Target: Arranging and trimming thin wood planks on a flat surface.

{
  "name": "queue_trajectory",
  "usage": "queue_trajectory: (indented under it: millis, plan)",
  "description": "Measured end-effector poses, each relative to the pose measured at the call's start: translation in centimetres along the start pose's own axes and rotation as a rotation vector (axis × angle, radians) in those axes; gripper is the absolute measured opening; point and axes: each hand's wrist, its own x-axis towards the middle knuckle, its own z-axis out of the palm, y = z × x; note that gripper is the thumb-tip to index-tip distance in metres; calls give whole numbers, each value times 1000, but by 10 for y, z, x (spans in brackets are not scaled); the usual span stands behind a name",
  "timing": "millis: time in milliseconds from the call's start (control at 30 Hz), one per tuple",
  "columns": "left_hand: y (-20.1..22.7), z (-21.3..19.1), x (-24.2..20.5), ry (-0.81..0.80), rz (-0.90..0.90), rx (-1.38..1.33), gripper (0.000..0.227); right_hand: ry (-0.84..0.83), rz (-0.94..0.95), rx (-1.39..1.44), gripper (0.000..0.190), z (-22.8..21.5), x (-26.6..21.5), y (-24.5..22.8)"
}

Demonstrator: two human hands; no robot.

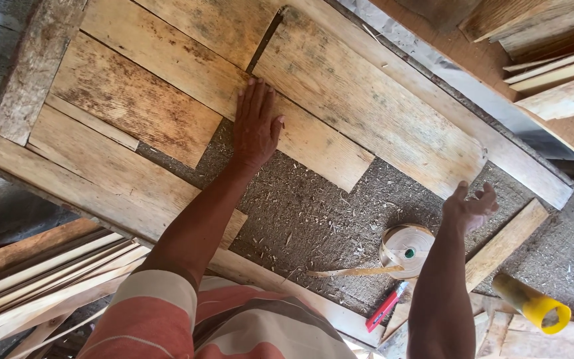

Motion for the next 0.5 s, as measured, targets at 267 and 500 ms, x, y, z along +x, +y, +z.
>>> queue_trajectory:
  millis: [267, 500]
  plan:
    - [-69, -5, -26, 257, -337, 82, 58, -407, -122, 292, 11, -2, -88, -41]
    - [-68, -42, -40, 205, -294, 46, 66, -644, -118, 352, 11, 8, -162, -70]
